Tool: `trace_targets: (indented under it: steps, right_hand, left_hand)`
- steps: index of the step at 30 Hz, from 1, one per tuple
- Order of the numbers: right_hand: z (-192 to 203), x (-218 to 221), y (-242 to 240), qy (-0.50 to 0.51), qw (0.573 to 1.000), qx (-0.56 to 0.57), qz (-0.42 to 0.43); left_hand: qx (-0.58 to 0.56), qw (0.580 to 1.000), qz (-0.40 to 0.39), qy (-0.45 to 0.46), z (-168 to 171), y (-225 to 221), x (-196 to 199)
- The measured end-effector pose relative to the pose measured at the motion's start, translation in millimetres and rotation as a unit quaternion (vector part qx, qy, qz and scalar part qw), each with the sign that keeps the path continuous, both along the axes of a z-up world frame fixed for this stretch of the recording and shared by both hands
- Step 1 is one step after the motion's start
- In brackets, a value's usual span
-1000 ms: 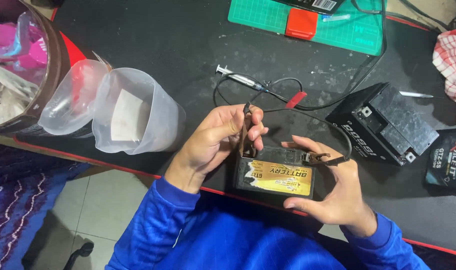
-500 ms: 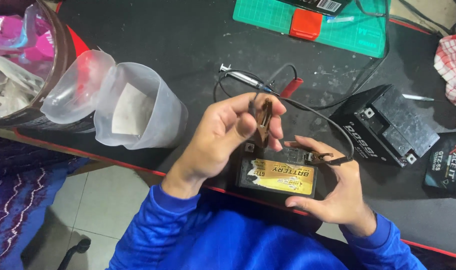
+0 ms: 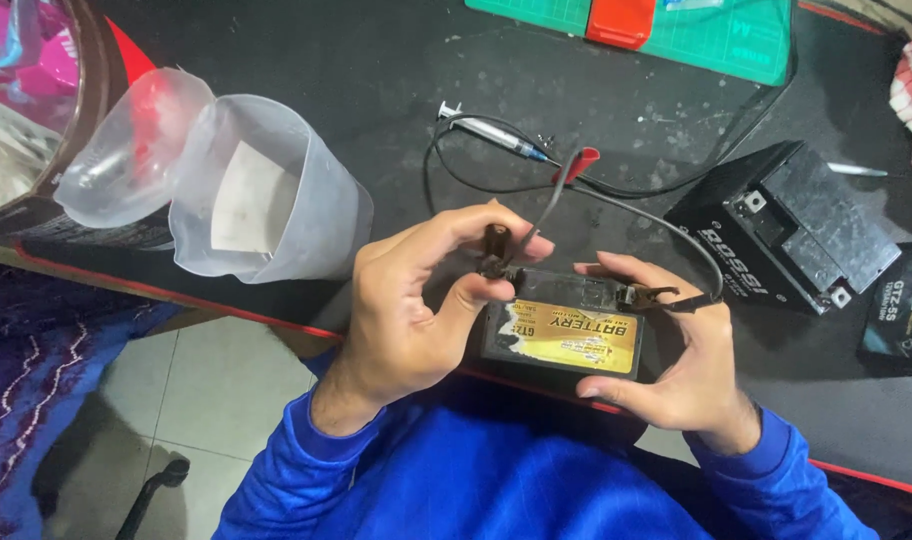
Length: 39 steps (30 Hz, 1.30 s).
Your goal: Refilling the electrolyte in a lead-acid battery using a syringe and preparing it for charging.
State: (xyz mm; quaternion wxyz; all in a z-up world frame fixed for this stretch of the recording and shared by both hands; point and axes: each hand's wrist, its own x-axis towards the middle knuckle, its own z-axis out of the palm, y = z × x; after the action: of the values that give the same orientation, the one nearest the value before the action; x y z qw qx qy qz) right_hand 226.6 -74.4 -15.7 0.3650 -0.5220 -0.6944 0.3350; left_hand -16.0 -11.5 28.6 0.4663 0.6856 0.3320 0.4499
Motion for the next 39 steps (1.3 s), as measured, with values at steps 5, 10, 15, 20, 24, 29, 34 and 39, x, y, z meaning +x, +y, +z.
trace_targets:
  steps: [5,10,15,20,24,29,34,39]
  right_hand:
    - [-2,1,0,-0.014,1.000,0.008,-0.001]
    - [-2,0,-1,-0.008,1.000,0.007,-0.003]
    - [-3,0,-1,0.005,1.000,0.006,-0.004]
    - [-6,1,-2,0.006,1.000,0.006,-0.002]
    - [-5,1,0,0.010,1.000,0.007,0.000]
    - [-5,1,0,0.005,1.000,0.006,-0.003]
    - [-5,3,0,-0.003,1.000,0.006,-0.001]
    - [-5,3,1,0.001,1.000,0.011,0.000]
  left_hand:
    - [0.004,0.998,0.029,-0.053,-16,-7,6]
    - [0.057,0.996,0.063,-0.025,-16,-10,9]
    - [0.080,0.994,0.073,-0.028,-18,-11,13]
    - [0.087,0.992,0.087,-0.025,-19,-12,14]
    - [0.084,0.993,0.082,-0.023,-23,-11,17]
    - [0.095,0.994,0.061,-0.005,-23,-6,16]
    - [0.108,0.993,0.047,0.017,-22,-5,13]
    - [0.107,0.993,0.035,0.020,-24,-5,10]
